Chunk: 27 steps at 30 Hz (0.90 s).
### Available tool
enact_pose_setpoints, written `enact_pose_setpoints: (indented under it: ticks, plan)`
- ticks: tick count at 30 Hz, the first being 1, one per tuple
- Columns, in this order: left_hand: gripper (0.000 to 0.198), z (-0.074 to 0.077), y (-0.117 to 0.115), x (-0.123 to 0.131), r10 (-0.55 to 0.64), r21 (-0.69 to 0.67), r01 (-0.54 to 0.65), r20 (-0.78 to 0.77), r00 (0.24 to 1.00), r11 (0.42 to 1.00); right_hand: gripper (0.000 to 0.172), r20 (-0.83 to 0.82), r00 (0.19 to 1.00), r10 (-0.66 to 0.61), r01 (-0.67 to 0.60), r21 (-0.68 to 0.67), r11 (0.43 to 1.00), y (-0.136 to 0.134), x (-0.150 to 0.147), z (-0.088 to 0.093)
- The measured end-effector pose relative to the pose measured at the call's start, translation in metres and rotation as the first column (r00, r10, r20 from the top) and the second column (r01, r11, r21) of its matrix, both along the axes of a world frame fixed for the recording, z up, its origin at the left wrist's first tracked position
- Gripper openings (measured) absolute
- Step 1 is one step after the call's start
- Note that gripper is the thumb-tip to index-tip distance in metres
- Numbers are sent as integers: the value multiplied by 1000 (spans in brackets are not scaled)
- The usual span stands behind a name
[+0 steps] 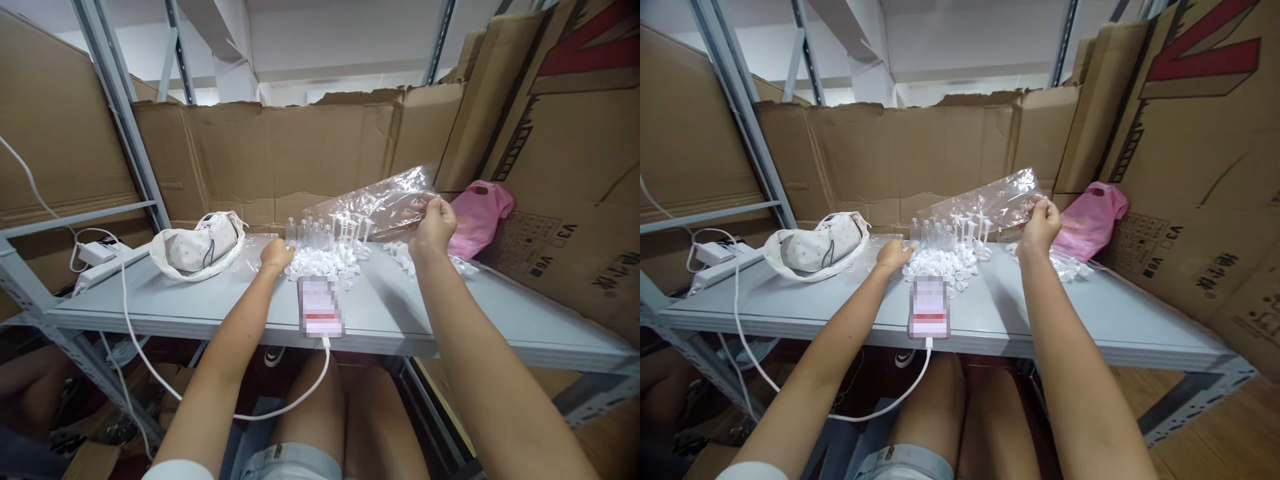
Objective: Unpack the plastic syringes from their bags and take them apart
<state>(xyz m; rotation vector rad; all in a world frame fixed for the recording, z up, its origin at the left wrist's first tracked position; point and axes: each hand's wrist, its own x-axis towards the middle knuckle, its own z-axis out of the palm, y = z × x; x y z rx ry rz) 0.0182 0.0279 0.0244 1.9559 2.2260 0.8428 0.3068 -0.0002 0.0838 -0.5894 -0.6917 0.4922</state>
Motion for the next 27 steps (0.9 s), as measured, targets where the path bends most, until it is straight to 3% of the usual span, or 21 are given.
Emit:
enact_pose_setpoints:
  ticks: [3,5,6,8,10,11,13,16,18,20,24,27]
  plan:
    - [35,3,-4,3,3,163,-9,39,999,987,9,-79,983,167,-170,-45,984,1,0,-7]
    - [36,6,-4,5,-120,301,62,179,976,952,3,-48,952,304,-307,-103,946,3,0,-14]
    - [40,8,-4,6,-232,338,124,301,925,933,3,-16,931,364,-363,-137,922,4,0,-17]
    - [52,11,-3,9,-459,340,313,569,682,887,12,66,885,462,-439,-216,872,6,-2,-25]
    - [63,13,-5,13,-539,308,520,751,382,797,20,165,819,550,-485,-314,816,7,-7,-31]
    - [66,14,-6,16,-534,289,598,797,282,748,23,213,774,596,-503,-364,784,7,-10,-33]
    - [64,13,-11,21,-504,257,671,840,201,696,27,294,664,688,-537,-453,712,7,-18,-37]
    - [44,11,-17,29,-487,252,635,844,224,730,29,376,513,772,-529,-570,629,6,-30,-39]
    - [25,9,-18,32,-486,262,571,827,283,778,27,425,466,776,-480,-615,625,8,-37,-41]
    - [12,8,-17,33,-479,267,507,805,349,819,24,470,472,746,-430,-616,660,13,-41,-44]
    - [6,5,-7,33,-492,322,412,763,420,852,30,509,572,643,-386,-525,759,25,-47,-57]
    - [7,1,1,32,-521,388,359,728,445,849,37,492,608,623,-393,-495,775,26,-50,-66]
